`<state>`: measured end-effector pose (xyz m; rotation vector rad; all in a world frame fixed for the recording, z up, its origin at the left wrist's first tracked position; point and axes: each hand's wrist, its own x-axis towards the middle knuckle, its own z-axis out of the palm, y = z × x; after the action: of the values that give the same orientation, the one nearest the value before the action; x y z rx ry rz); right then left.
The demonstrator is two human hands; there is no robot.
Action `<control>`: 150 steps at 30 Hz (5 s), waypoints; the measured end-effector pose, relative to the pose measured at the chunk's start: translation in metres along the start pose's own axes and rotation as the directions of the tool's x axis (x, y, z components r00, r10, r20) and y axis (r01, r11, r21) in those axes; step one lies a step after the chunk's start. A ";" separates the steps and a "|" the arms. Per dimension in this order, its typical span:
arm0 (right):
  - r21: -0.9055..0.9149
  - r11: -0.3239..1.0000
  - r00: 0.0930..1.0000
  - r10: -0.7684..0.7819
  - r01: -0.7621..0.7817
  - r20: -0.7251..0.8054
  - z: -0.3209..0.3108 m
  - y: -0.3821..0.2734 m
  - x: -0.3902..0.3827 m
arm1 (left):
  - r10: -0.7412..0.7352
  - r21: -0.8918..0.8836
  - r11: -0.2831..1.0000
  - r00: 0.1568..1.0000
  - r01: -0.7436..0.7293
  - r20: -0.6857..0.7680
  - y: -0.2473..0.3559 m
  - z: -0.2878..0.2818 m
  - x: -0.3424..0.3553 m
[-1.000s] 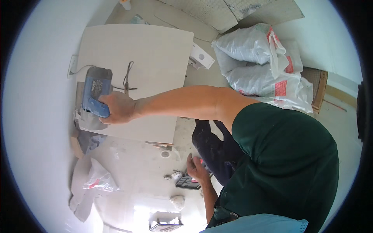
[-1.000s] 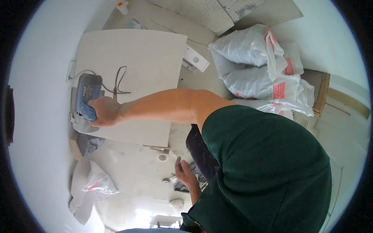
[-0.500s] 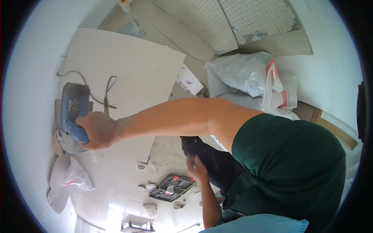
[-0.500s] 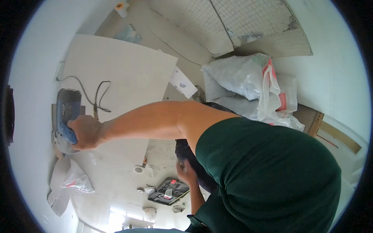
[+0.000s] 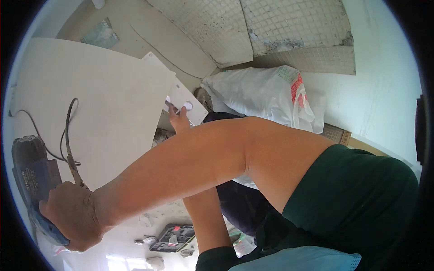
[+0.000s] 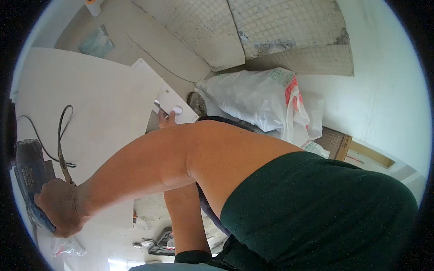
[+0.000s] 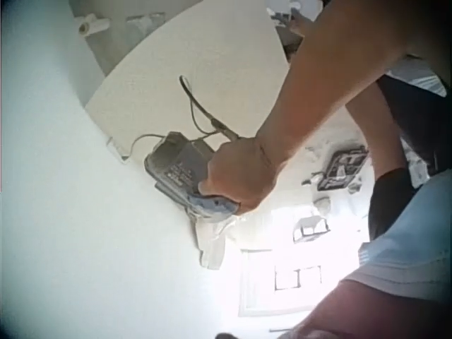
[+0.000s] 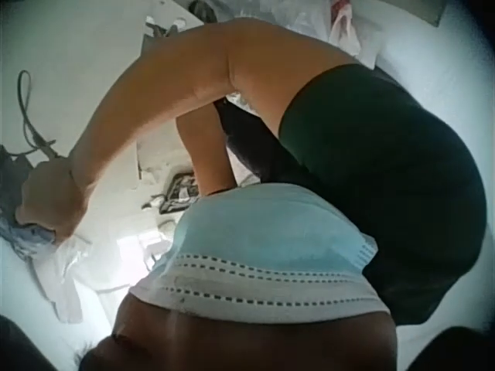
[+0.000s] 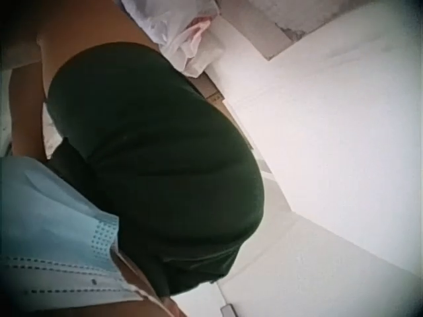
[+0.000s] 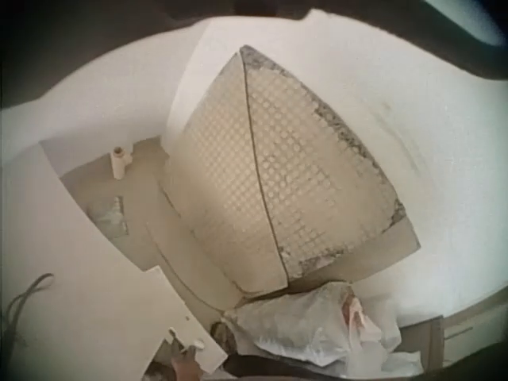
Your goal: Cutting a specific shape out of a floor tile using a circular saw after measuring.
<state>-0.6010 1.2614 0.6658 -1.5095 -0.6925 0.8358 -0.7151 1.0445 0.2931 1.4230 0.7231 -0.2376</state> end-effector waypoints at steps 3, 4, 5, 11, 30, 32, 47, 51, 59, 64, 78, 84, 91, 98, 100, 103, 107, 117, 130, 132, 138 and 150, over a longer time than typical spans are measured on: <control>0.006 0.998 0.998 0.058 -0.058 0.020 -0.016 0.023 -0.014 | 0.024 0.075 0.997 0.997 -0.029 0.071 0.034 0.068 -0.001; 0.022 0.998 0.998 0.053 -0.053 0.030 -0.019 0.019 -0.014 | 0.018 0.103 0.994 0.998 -0.024 0.059 0.053 0.072 -0.003; 0.020 0.998 0.998 0.051 -0.052 0.034 -0.023 0.015 -0.015 | 0.114 0.053 0.992 0.993 -0.116 0.026 0.039 0.086 0.000; -0.002 0.999 0.999 -0.037 0.037 0.023 -0.050 0.014 -0.020 | 0.168 0.152 0.971 0.980 -0.184 0.110 0.099 0.163 0.001; -0.068 0.997 0.995 -0.020 0.027 0.095 -0.141 0.025 -0.022 | -0.261 0.169 0.955 0.962 0.245 0.079 0.095 0.218 0.029; -0.093 0.994 0.997 -0.055 0.059 0.047 -0.122 0.019 -0.014 | -0.222 0.135 0.968 0.974 0.213 0.054 0.100 0.208 -0.005; -0.215 0.972 0.995 -0.088 0.096 0.048 -0.067 -0.005 0.068 | -0.002 0.004 1.000 0.929 0.003 -0.371 0.187 0.002 -0.118; -0.211 0.975 0.993 -0.050 0.073 0.111 -0.073 0.005 0.074 | -0.074 0.000 0.996 0.839 0.088 -0.539 0.191 -0.012 -0.090; -0.111 0.993 0.948 0.003 0.034 0.317 -0.095 0.018 0.118 | -0.456 -0.552 0.831 0.642 0.059 -0.617 0.286 0.055 -0.081; -0.145 0.986 0.890 -0.010 0.086 0.456 -0.101 0.024 0.143 | -0.575 -0.720 0.693 0.576 -0.035 -0.581 0.335 0.092 -0.021; -0.212 0.977 0.752 0.134 0.009 0.646 -0.079 0.019 0.157 | -0.760 -0.691 0.650 0.257 0.316 -0.597 0.259 0.176 -0.037; -0.265 0.960 0.610 0.266 -0.095 0.746 -0.070 0.027 0.168 | -0.816 -0.678 0.536 0.100 0.504 -0.570 0.203 0.196 -0.089; -0.338 0.940 0.522 0.269 0.038 0.809 -0.071 0.069 0.222 | -0.735 -0.702 0.629 -0.037 0.333 -0.677 0.189 0.037 0.004; -0.360 0.932 0.472 0.296 0.049 0.831 -0.056 0.071 0.262 | -0.449 -0.566 0.754 -0.368 0.333 -0.814 0.122 -0.106 0.074; -0.352 0.936 0.518 0.300 0.003 0.801 -0.055 0.079 0.267 | -0.375 -0.482 0.749 -0.309 0.454 -0.874 0.113 -0.136 0.087; -0.373 0.928 0.553 0.303 0.015 0.776 -0.038 0.085 0.309 | -0.229 -0.172 0.861 0.063 0.478 -0.971 0.169 -0.146 0.135; -0.233 0.965 0.565 0.260 -0.120 0.783 -0.010 0.098 0.351 | -0.026 0.143 0.944 0.498 0.297 -0.867 0.218 -0.105 0.176; -0.209 0.969 0.404 0.246 -0.132 0.881 0.086 0.156 0.419 | -0.300 -0.446 0.745 -0.347 0.496 -0.888 0.160 -0.162 0.205; -0.273 0.959 0.409 0.279 -0.072 0.869 0.156 0.173 0.410 | -0.390 -0.662 0.590 -0.555 0.462 -0.735 0.157 -0.157 0.215; -0.284 0.957 0.435 0.279 -0.056 0.856 0.162 0.171 0.405 | -0.389 -0.659 0.586 -0.550 0.470 -0.739 0.158 -0.158 0.214; -0.303 0.951 0.451 0.300 -0.066 0.841 0.173 0.169 0.395 | -0.386 -0.644 0.594 -0.531 0.482 -0.754 0.159 -0.160 0.211; -0.340 0.940 0.498 0.314 -0.042 0.808 0.184 0.174 0.383 | -0.384 -0.636 0.600 -0.524 0.485 -0.761 0.158 -0.159 0.208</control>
<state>-0.5449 1.6608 0.4456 -1.3529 -1.4537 1.7752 -0.5164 1.2773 0.3037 0.8312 2.9591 0.3300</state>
